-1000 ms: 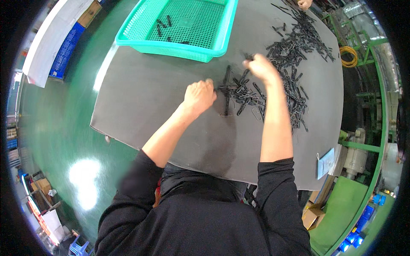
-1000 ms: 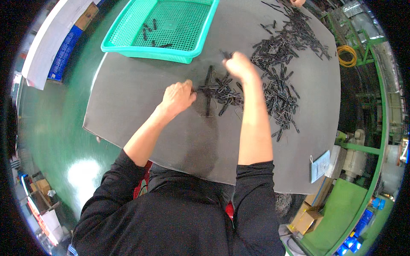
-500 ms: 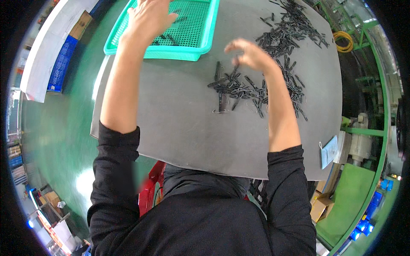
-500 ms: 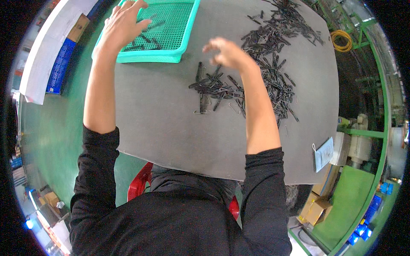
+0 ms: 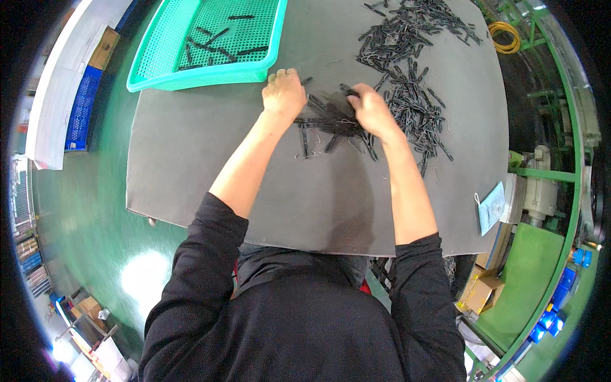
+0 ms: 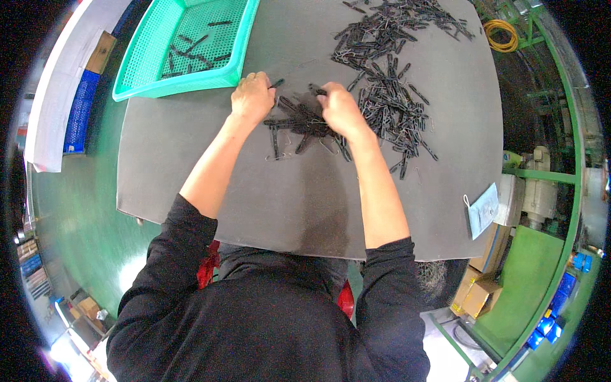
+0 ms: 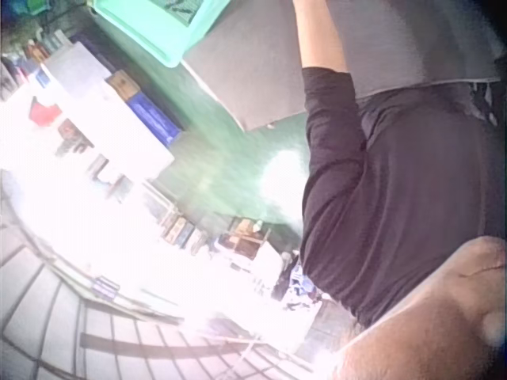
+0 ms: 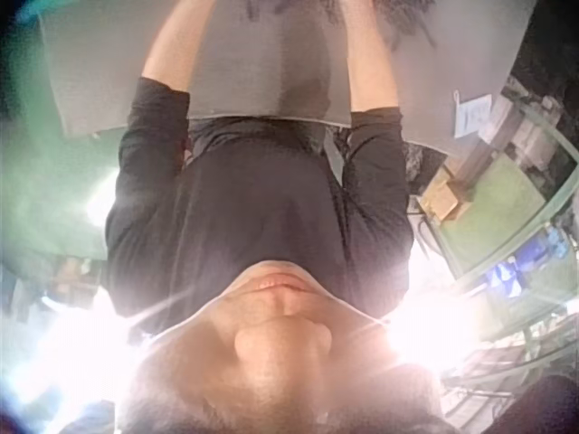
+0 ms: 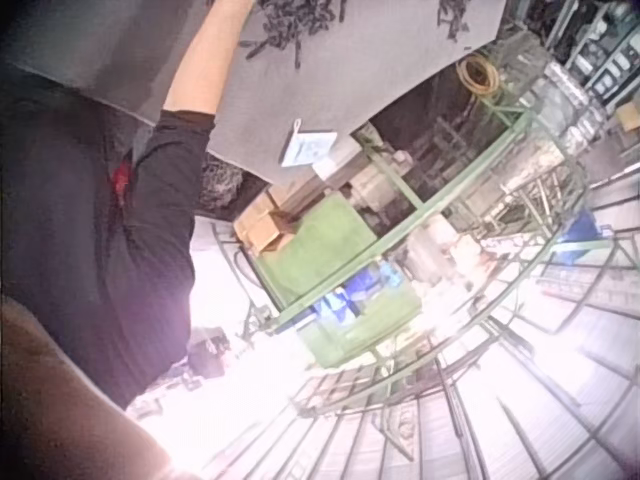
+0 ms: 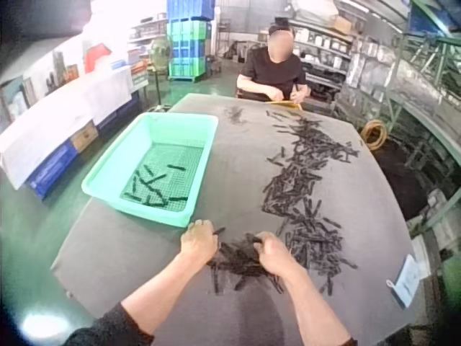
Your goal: The person sits at a workbench and separates small black plastic fasteners from metal wire hooks by hand. They repeatedly pick up mixed items, place the plastic fasteners into a green basket, and leave the metal hooks on the table. The process continues until the pile is mostly sorted.
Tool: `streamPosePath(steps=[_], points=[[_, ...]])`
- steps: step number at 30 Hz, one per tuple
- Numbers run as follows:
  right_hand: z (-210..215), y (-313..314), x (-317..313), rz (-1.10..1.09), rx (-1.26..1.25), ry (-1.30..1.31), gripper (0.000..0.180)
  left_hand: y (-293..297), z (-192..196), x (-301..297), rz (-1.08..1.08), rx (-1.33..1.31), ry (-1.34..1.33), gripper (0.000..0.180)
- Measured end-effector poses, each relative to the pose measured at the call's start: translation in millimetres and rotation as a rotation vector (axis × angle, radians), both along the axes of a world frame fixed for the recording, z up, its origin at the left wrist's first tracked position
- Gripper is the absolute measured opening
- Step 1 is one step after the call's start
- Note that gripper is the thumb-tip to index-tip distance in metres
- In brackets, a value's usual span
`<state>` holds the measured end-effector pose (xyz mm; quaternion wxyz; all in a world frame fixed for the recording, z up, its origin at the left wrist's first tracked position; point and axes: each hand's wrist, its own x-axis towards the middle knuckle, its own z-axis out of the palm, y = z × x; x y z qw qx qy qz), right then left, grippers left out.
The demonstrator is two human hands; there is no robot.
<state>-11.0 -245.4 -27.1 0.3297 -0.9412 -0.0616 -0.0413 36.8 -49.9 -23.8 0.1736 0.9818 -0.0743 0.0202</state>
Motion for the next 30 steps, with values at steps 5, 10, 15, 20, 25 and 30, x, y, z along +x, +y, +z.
streamPosePath(steps=[5,10,15,20,25,30], points=[[33.8,-36.5,-20.3,-0.035,0.897,0.575,0.023,35.8,-4.0,9.4,-0.196,-0.232,0.089,0.019],[21.9,19.3,4.9,-0.026,-0.177,0.291,0.043,51.0,8.6,2.9,-0.225,-0.368,0.188,0.022],[26.7,47.3,14.1,0.133,-0.334,0.282,0.036,52.9,25.0,-5.6,-0.127,-0.572,0.271,0.022],[36.0,-8.9,-6.0,0.052,0.656,0.550,0.025,55.2,27.2,-30.8,-0.130,-0.498,0.186,0.020],[37.9,-28.1,-29.3,-0.078,1.326,0.557,0.019,53.4,7.6,-32.0,-0.336,-0.122,0.058,0.020],[22.6,-2.6,0.8,-0.254,-0.298,0.400,0.045,63.4,42.3,-33.2,-0.274,-0.408,0.398,0.017]])
